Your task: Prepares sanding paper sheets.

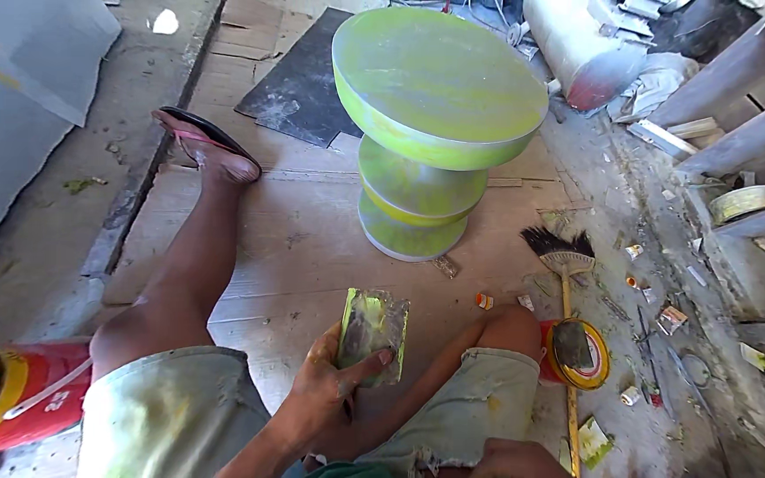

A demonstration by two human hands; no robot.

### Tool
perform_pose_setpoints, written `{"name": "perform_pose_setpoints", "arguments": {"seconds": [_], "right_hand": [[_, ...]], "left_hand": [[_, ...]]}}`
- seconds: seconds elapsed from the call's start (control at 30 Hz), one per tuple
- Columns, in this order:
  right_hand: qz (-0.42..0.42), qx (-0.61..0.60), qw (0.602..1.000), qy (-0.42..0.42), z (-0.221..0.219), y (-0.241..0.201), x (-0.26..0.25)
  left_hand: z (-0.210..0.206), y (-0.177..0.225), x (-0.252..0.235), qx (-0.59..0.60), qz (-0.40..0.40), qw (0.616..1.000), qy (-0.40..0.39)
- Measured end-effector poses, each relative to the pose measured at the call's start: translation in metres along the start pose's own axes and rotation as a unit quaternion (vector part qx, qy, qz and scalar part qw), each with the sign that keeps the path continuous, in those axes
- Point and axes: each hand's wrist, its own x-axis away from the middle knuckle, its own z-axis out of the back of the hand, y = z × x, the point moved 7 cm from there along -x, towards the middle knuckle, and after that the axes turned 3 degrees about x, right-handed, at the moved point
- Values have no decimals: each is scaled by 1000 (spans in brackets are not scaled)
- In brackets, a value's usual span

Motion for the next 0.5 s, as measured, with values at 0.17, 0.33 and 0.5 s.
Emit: {"name": "perform_pose_setpoints", "arguments": {"seconds": [0.17, 0.33, 0.5], "right_hand": [[-44, -19, 989, 137, 43, 43, 13], [-123, 109, 952, 259, 81, 87, 5], [-189, 272, 882, 336, 169, 154, 16]], "left_hand": [[0, -12, 7, 11, 9, 1000, -5], [-5, -14, 5, -14, 8, 1000, -10], [-7, -8, 6, -40, -4, 999, -15]]}}
